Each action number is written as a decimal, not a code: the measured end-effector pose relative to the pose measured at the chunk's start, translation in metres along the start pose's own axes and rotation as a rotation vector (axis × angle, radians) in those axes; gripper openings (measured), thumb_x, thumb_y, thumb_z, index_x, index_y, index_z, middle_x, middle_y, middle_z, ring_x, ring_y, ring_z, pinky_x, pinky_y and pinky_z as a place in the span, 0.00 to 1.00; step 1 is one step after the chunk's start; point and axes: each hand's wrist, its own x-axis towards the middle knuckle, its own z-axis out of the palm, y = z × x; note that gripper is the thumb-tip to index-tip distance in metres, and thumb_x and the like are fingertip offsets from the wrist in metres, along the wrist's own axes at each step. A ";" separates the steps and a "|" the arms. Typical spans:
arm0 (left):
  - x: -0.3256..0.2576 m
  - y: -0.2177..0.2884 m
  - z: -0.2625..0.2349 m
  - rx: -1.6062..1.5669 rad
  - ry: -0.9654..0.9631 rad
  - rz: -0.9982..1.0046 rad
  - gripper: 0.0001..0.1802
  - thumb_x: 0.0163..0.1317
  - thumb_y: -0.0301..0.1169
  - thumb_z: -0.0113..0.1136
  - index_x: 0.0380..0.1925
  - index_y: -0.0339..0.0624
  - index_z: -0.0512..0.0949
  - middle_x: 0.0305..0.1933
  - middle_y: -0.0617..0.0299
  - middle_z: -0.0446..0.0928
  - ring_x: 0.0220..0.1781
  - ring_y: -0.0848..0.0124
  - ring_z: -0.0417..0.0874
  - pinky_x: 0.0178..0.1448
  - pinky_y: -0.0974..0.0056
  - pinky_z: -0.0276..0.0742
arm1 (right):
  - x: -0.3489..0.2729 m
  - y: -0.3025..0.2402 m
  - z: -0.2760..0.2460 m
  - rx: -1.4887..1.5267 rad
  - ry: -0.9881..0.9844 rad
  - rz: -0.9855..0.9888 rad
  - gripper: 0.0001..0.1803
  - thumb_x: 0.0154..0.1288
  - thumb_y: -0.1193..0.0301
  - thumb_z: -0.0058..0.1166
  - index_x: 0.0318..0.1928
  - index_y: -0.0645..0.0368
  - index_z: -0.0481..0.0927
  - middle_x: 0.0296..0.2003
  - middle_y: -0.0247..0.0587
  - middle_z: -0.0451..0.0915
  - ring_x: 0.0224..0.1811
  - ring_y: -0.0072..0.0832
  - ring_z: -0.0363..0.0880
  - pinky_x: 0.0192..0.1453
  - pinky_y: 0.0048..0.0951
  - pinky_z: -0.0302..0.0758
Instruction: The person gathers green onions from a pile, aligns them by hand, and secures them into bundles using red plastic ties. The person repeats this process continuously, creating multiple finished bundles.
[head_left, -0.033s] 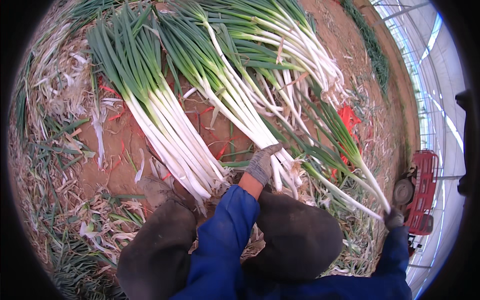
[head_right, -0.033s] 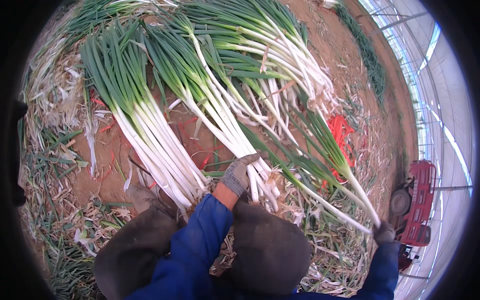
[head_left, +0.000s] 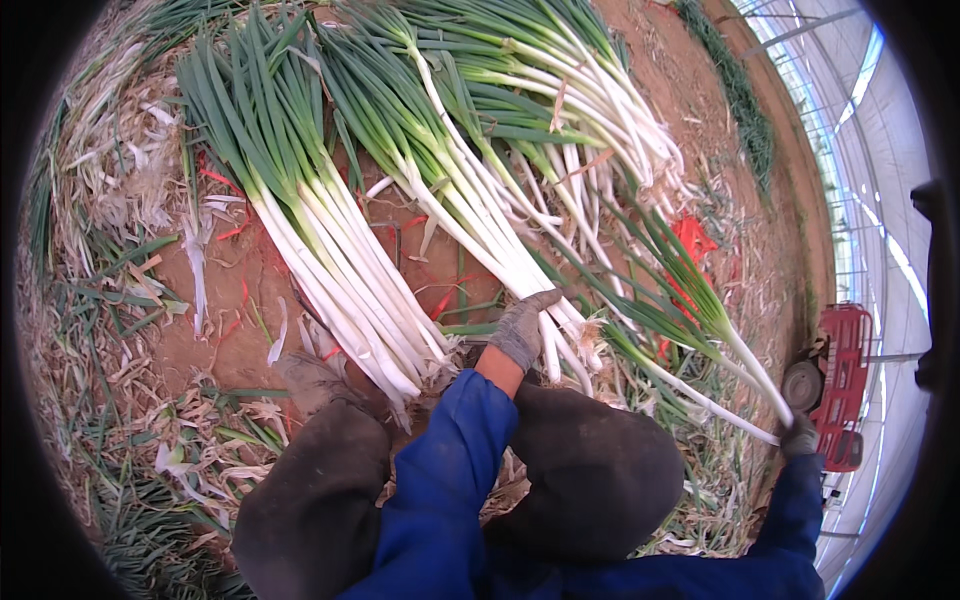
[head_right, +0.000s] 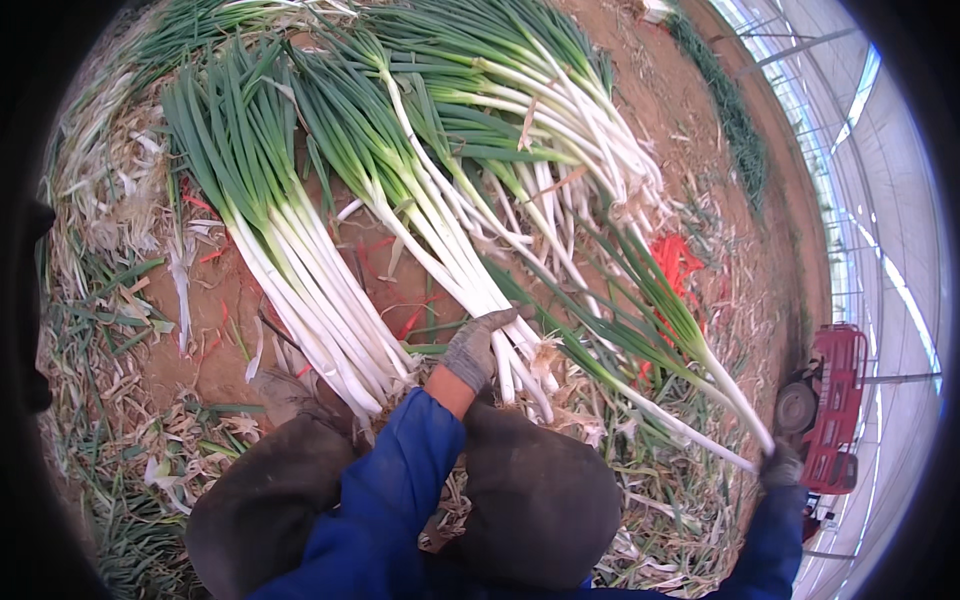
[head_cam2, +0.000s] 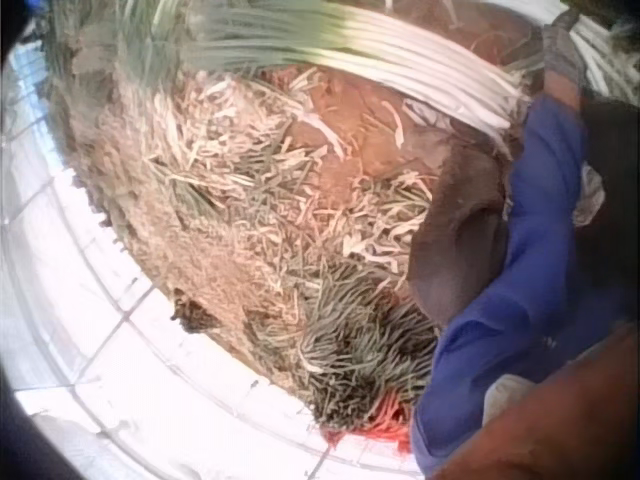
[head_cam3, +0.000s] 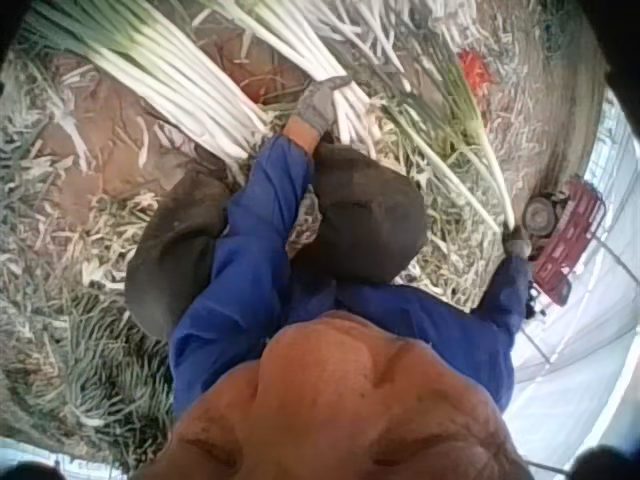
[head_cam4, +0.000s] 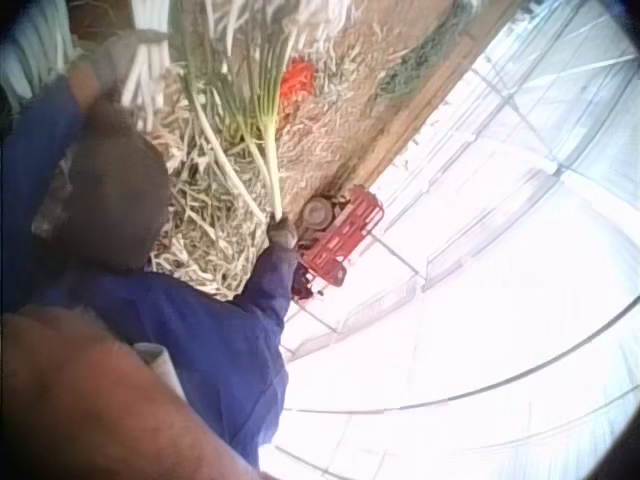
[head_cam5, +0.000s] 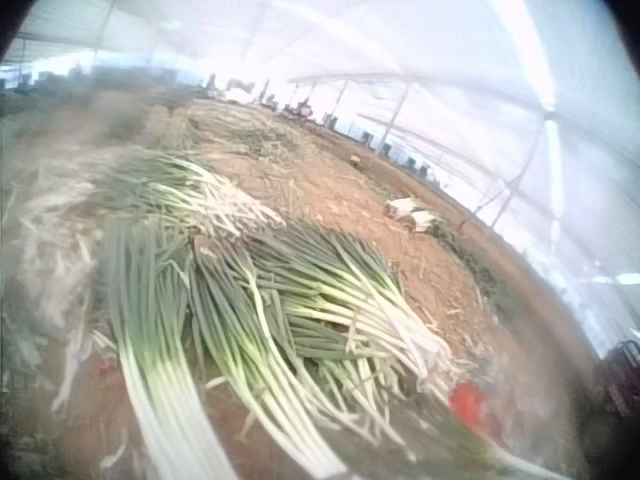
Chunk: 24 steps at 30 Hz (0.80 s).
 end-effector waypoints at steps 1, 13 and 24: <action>0.000 0.001 0.003 0.000 0.015 -0.012 0.18 0.60 0.24 0.59 0.51 0.36 0.72 0.49 0.46 0.80 0.49 0.50 0.81 0.55 0.46 0.78 | 0.002 0.054 -0.005 -0.005 0.176 -0.058 0.14 0.56 0.67 0.60 0.44 0.52 0.81 0.35 0.52 0.82 0.40 0.51 0.82 0.44 0.47 0.77; 0.037 -0.021 -0.025 -0.015 0.010 -0.010 0.15 0.61 0.26 0.56 0.46 0.32 0.78 0.45 0.47 0.81 0.46 0.52 0.82 0.54 0.48 0.79 | 0.070 0.363 -0.356 -0.596 0.738 0.343 0.21 0.72 0.56 0.45 0.50 0.61 0.74 0.44 0.61 0.79 0.48 0.57 0.77 0.50 0.49 0.74; 0.018 -0.020 -0.017 0.061 0.038 -0.022 0.17 0.62 0.25 0.56 0.50 0.30 0.75 0.49 0.46 0.79 0.51 0.52 0.80 0.60 0.50 0.76 | 0.144 -0.137 -0.175 1.303 0.032 -0.174 0.22 0.68 0.52 0.51 0.50 0.55 0.78 0.29 0.28 0.73 0.22 0.20 0.71 0.26 0.25 0.75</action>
